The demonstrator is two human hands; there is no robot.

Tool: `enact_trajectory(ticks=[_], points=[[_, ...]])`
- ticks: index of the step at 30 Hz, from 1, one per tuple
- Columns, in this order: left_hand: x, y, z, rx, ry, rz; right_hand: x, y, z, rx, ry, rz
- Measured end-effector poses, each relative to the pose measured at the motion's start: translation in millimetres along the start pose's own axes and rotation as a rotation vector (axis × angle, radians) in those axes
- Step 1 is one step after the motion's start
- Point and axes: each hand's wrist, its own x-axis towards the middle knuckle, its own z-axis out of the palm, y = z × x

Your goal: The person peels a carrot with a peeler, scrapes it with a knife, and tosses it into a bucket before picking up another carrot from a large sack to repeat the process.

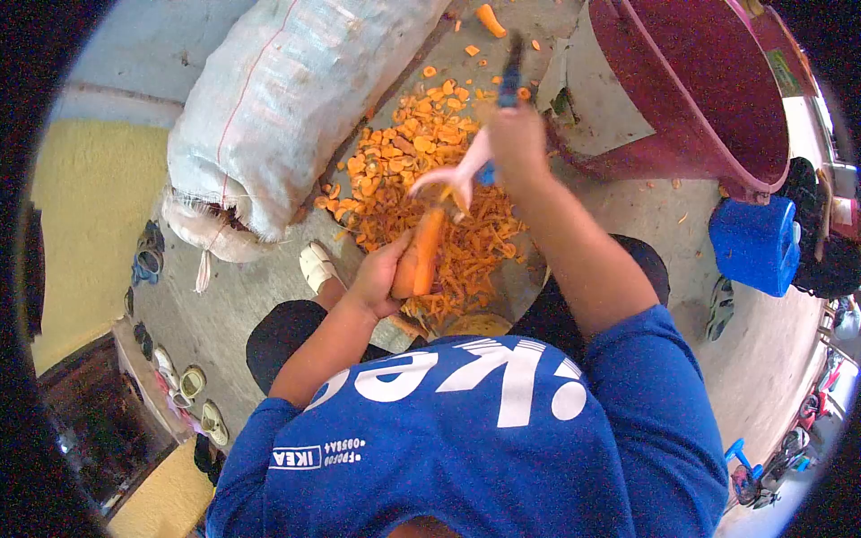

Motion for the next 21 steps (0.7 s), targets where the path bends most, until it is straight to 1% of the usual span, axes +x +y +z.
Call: enact_trajectory(ticks=[1,2,3,4,5,7,8,9,11,14,15,17,18,20,21], points=[[1,-1,-1,-0.003,0.028,-0.014,-24,-3,10,0.085,-0.120,0.009],[-2,3,7,-0.020,0.073,-0.020,-47,-9,21,-0.054,-0.162,0.091],[-8,10,22,-0.036,0.119,-0.027,-63,-4,22,-0.024,-0.321,0.117],[-11,13,30,-0.052,0.165,-0.035,-63,7,21,-0.107,-0.384,0.069],[-8,10,24,-0.014,0.119,-0.022,-62,16,20,-0.190,-0.447,0.022],[1,-2,5,0.059,0.025,0.002,-40,9,20,-0.227,-0.209,0.056],[3,-4,2,0.024,0.019,-0.008,-16,13,10,-0.138,-0.100,-0.004],[4,-5,1,-0.009,0.012,-0.020,10,20,1,-0.102,0.004,-0.007],[5,-5,-1,-0.077,0.000,-0.044,21,18,-5,-0.014,0.072,-0.101],[-1,0,1,-0.101,-0.006,-0.022,-32,5,16,0.105,-0.158,0.008],[-2,3,6,-0.132,-0.007,-0.031,-52,-6,21,0.023,-0.276,0.119],[-3,8,16,-0.195,-0.009,-0.049,-70,-2,25,-0.014,-0.438,0.045],[-2,6,11,-0.144,-0.064,-0.042,-66,3,24,-0.060,-0.405,0.025],[2,-5,5,-0.071,-0.009,-0.034,-45,18,22,-0.149,-0.337,-0.013],[3,-8,4,-0.032,0.016,-0.031,-26,20,16,-0.128,-0.214,-0.015]])
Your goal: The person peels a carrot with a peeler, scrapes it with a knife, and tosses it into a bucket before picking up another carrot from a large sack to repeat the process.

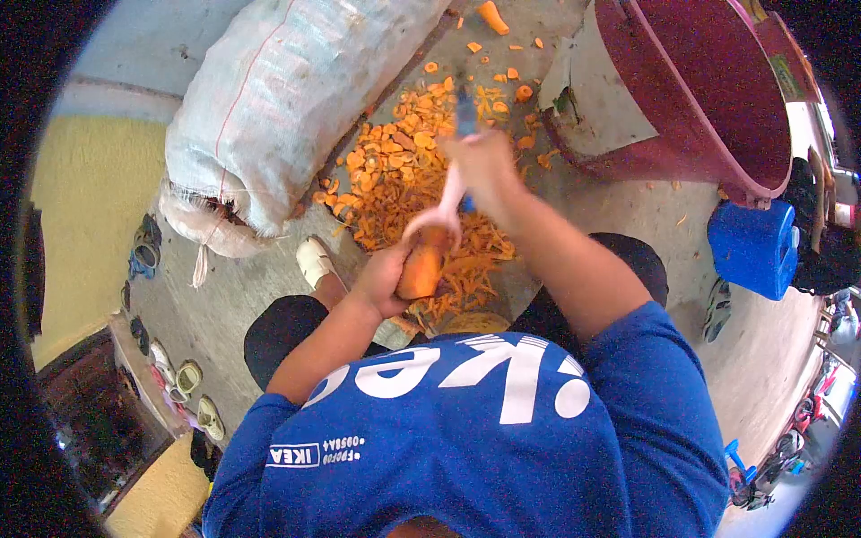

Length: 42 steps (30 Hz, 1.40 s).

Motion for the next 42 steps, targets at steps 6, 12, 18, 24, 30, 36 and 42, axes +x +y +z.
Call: enact_trajectory(ticks=[6,12,18,24,30,36,42], points=[[-4,8,-1,-0.035,0.048,-0.038,9,-21,-13,0.199,0.131,0.030],[-9,12,11,-0.071,-0.027,-0.036,-37,-11,16,0.026,-0.286,0.072],[-2,2,1,0.002,0.015,-0.057,35,-5,-17,0.015,0.325,0.074],[-7,14,4,-0.111,-0.096,-0.048,-33,-15,16,-0.006,-0.226,0.048],[-7,6,3,0.047,0.056,-0.051,37,-12,-23,0.112,0.282,0.083],[-7,12,8,-0.111,0.018,-0.009,-34,-24,15,0.141,-0.160,0.109],[-2,1,0,-0.026,0.061,0.013,39,5,-23,0.035,0.300,0.001]])
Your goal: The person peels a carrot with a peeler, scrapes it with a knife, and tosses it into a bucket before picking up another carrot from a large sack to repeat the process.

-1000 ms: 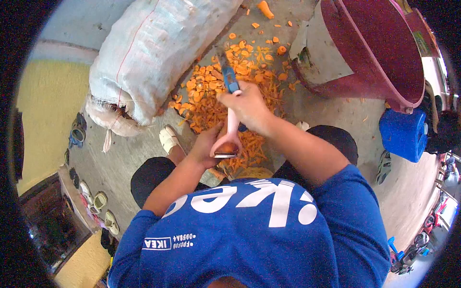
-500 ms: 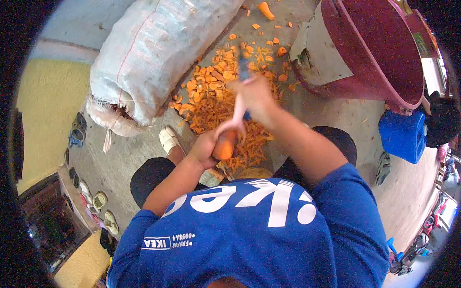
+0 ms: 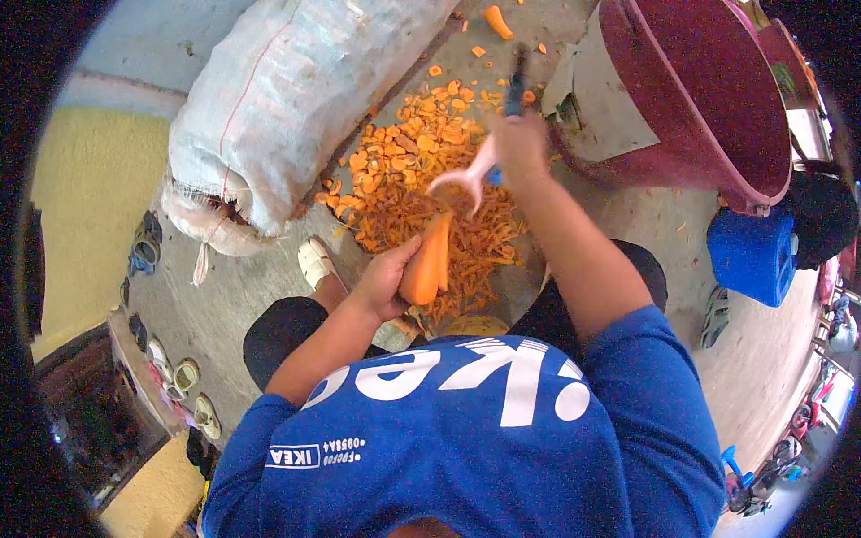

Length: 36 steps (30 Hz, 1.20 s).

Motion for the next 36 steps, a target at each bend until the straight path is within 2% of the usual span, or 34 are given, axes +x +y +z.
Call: enact_trajectory(ticks=[1,4,5,6,8,11,14,17,19,20,22,23,25,27,28,30,32,33,36], points=[[-1,2,0,-0.023,-0.002,-0.022,8,-8,-9,-0.031,0.031,-0.071],[-1,6,0,-0.074,-0.016,0.008,-19,-16,0,0.130,-0.129,0.108],[0,7,1,-0.092,-0.023,0.037,-39,-13,6,0.192,-0.308,0.054],[-1,8,1,-0.077,-0.081,0.021,-64,-23,12,0.090,-0.388,0.124],[-3,11,2,-0.043,-0.195,-0.015,-85,-17,14,-0.042,-0.600,0.021],[-1,6,1,0.002,-0.133,0.038,-63,-4,15,-0.068,-0.527,0.069],[2,2,-6,0.019,-0.055,0.004,0,13,4,-0.066,-0.071,-0.058],[-2,6,-2,-0.032,-0.062,-0.024,-11,-18,-3,0.109,-0.047,0.061],[-2,10,-7,-0.075,-0.120,-0.035,-49,-28,7,0.166,-0.311,0.102],[-3,12,-3,-0.095,-0.099,-0.032,-68,-31,14,0.063,-0.384,0.141],[-5,14,10,-0.131,-0.057,-0.033,-85,-18,15,0.015,-0.587,0.044],[1,9,-1,0.004,-0.048,0.018,-80,-16,16,-0.018,-0.515,0.068],[-2,5,0,0.032,-0.061,0.050,-56,-15,14,-0.083,-0.369,0.115],[-3,4,2,0.018,-0.072,0.052,-16,-11,3,0.022,-0.083,0.101],[-4,5,2,0.016,-0.078,0.052,-2,-11,-4,-0.014,0.004,-0.100],[-6,9,1,0.016,-0.092,0.054,1,-12,-7,0.158,-0.015,0.027],[-5,11,4,-0.038,-0.072,0.069,-39,-23,5,0.223,-0.236,0.050],[-5,12,6,-0.069,-0.060,0.078,-58,-24,11,0.099,-0.381,0.122],[-7,14,10,-0.018,-0.116,-0.001,-87,-17,15,-0.137,-0.593,-0.036]])
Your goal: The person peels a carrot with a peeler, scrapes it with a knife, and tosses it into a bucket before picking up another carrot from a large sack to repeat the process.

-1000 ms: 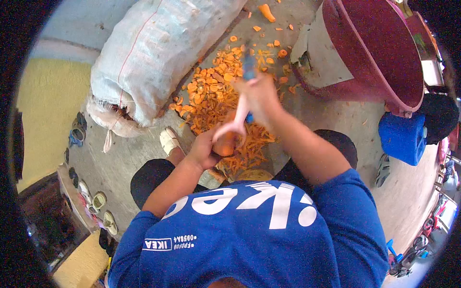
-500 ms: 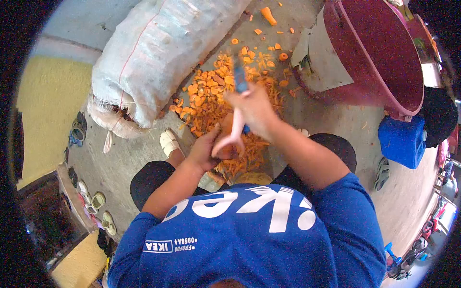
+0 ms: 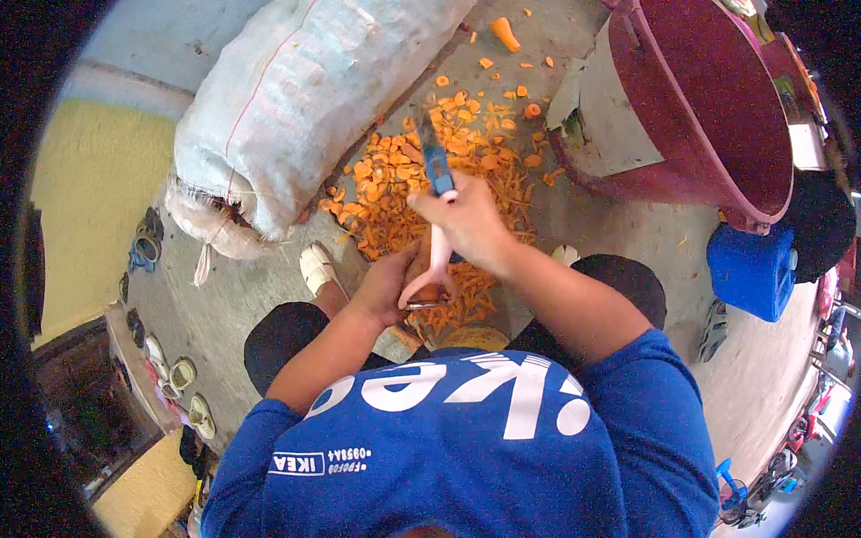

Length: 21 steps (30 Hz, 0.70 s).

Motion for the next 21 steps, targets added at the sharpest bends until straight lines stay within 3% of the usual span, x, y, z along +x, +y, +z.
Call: enact_trajectory(ticks=[3,6,8,10,12,15,18,20,21], points=[[-1,0,-5,0.026,-0.022,0.017,28,11,-19,0.166,0.222,0.051],[3,-5,-16,-0.005,0.006,0.027,56,10,-54,0.051,0.601,-0.085],[6,-7,-14,0.021,0.073,0.098,50,3,-52,0.198,0.490,-0.063],[0,1,-2,-0.060,0.078,0.027,31,-3,-31,0.314,0.311,0.016],[-2,3,1,-0.082,0.046,-0.022,4,-9,-3,0.182,0.107,0.051],[2,-5,-3,-0.043,0.025,-0.015,12,-1,-9,0.039,0.076,0.099],[7,-10,-16,-0.034,0.055,-0.021,58,22,-53,0.179,0.507,0.050],[5,-9,-15,-0.018,0.058,0.001,62,15,-67,0.304,0.574,-0.067],[6,-10,-16,-0.020,0.062,0.019,55,8,-59,0.302,0.501,-0.023]])
